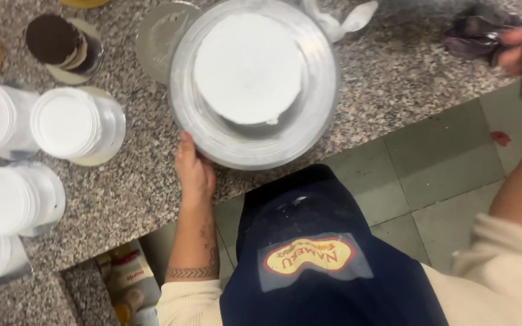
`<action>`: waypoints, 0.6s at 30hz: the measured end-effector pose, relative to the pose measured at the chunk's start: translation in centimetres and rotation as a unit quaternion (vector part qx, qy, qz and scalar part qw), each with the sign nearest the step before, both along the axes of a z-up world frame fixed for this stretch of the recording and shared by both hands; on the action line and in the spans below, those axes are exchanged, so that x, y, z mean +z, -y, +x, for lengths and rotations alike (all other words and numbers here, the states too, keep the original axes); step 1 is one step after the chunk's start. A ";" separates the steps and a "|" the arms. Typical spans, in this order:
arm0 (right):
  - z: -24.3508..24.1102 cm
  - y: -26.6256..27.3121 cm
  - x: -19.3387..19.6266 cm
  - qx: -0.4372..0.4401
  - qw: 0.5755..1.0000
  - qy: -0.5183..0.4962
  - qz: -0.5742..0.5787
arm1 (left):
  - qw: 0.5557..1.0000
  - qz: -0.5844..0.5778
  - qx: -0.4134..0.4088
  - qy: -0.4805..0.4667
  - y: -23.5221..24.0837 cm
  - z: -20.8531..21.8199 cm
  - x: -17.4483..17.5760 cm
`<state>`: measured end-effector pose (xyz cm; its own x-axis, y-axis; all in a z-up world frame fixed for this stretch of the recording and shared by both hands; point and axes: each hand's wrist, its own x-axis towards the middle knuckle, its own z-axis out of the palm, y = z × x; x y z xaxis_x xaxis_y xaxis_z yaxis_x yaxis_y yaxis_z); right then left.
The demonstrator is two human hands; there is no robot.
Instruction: Applying and smoothing white frosting onto a round cake using a spatula and turntable.
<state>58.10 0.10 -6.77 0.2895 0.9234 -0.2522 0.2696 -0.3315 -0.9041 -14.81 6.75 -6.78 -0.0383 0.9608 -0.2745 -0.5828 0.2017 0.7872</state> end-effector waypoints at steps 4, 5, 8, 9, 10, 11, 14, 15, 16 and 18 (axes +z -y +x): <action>6.0 -1.8 -3.5 0.050 0.972 0.157 0.170 | 1.000 0.016 -0.008 -0.006 0.0 0.5 1.5; 10.4 -3.3 -7.9 0.065 0.971 0.196 0.120 | 1.000 0.023 -0.009 -0.016 0.1 0.6 1.8; 0.3 -6.5 1.0 0.096 0.847 0.515 0.091 | 0.999 0.035 -0.009 -0.033 0.5 0.9 2.4; -9.7 -10.0 8.7 0.100 0.647 0.749 0.103 | 0.998 0.037 -0.007 -0.042 0.6 1.0 2.6; -11.7 -10.4 10.2 0.098 0.646 0.749 0.105 | 0.998 0.040 -0.007 -0.042 0.6 1.1 2.7; -13.8 -10.6 11.7 0.089 0.615 0.773 0.125 | 0.998 0.035 -0.004 -0.052 0.7 1.2 2.8; -15.4 -11.3 12.7 0.086 0.614 0.775 0.121 | 0.997 0.030 0.003 -0.068 1.0 1.3 2.7; -15.2 -11.5 12.6 0.091 0.641 0.756 0.095 | 0.997 0.031 0.006 -0.071 1.1 1.3 2.6; -16.5 -11.1 14.3 0.093 0.642 0.755 0.096 | 0.997 0.030 0.008 -0.072 1.2 1.3 2.2; -19.0 -10.6 18.1 0.147 0.661 0.727 0.117 | 0.996 0.040 0.020 -0.078 1.2 1.2 1.4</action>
